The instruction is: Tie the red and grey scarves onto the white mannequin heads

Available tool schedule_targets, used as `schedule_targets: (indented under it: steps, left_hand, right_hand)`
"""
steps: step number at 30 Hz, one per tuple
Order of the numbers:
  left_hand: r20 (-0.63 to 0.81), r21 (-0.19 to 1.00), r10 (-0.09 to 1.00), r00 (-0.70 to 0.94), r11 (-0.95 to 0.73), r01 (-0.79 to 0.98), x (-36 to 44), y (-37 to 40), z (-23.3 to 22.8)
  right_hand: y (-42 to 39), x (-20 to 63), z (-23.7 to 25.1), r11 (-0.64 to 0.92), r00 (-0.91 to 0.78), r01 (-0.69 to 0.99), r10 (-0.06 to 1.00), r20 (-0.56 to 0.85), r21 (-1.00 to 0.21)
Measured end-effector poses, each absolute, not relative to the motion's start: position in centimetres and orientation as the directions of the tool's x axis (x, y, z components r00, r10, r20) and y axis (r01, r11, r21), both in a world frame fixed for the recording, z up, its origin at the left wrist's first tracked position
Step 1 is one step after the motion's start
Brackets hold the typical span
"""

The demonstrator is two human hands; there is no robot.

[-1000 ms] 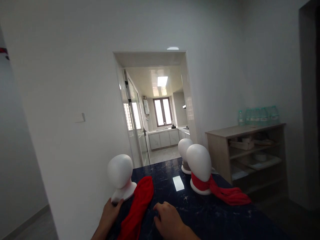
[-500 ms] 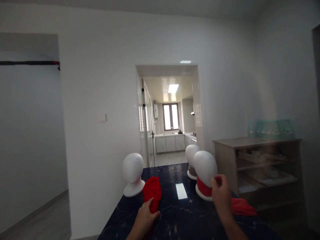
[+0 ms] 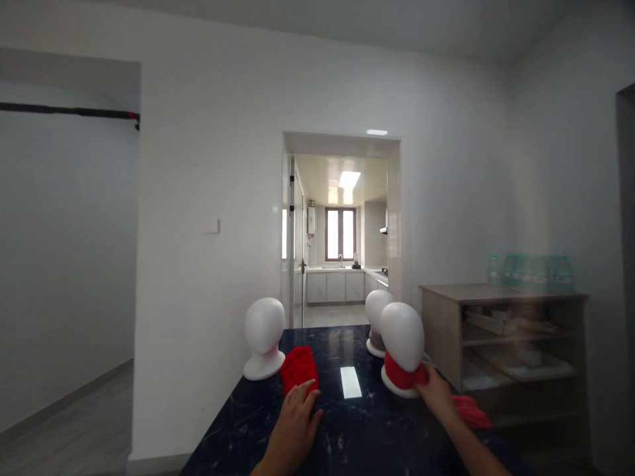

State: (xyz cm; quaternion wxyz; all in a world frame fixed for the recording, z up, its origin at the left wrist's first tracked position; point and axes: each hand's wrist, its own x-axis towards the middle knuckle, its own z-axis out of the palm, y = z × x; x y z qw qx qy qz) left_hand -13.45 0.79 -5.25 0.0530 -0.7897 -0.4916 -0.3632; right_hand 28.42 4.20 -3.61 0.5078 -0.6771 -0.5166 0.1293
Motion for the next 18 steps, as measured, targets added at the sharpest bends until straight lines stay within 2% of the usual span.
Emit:
schedule_targets:
  steps: [4, 10, 14, 18]
  left_hand:
    - [0.563, 0.403, 0.724, 0.400, -0.662, 0.632, -11.6, -1.9, -2.7]
    - [0.420, 0.795, 0.823, 0.384, -0.537, 0.281, -5.1, -4.0, -3.0]
    - [0.323, 0.940, 0.896, 0.304, -0.340, 0.002, -1.0, -3.1, -4.8]
    - [0.196, 0.980, 0.956, 0.219, -0.181, -0.086, 1.0, -2.6, -6.0]
  right_hand:
    - [3.9, 26.4, -4.1, 0.047, 0.419, 0.587, 0.836, 0.354, -0.808]
    - [1.6, 19.7, -4.9, 0.114, 0.401, 0.492, 0.850, 0.341, -0.863]
    - [-0.3, 15.7, -6.1, 0.198, 0.276, 0.185, 0.930, 0.244, -0.963]
    - [-2.0, 14.8, -6.5, 0.130, 0.086, -0.147, 0.989, 0.119, -0.981]
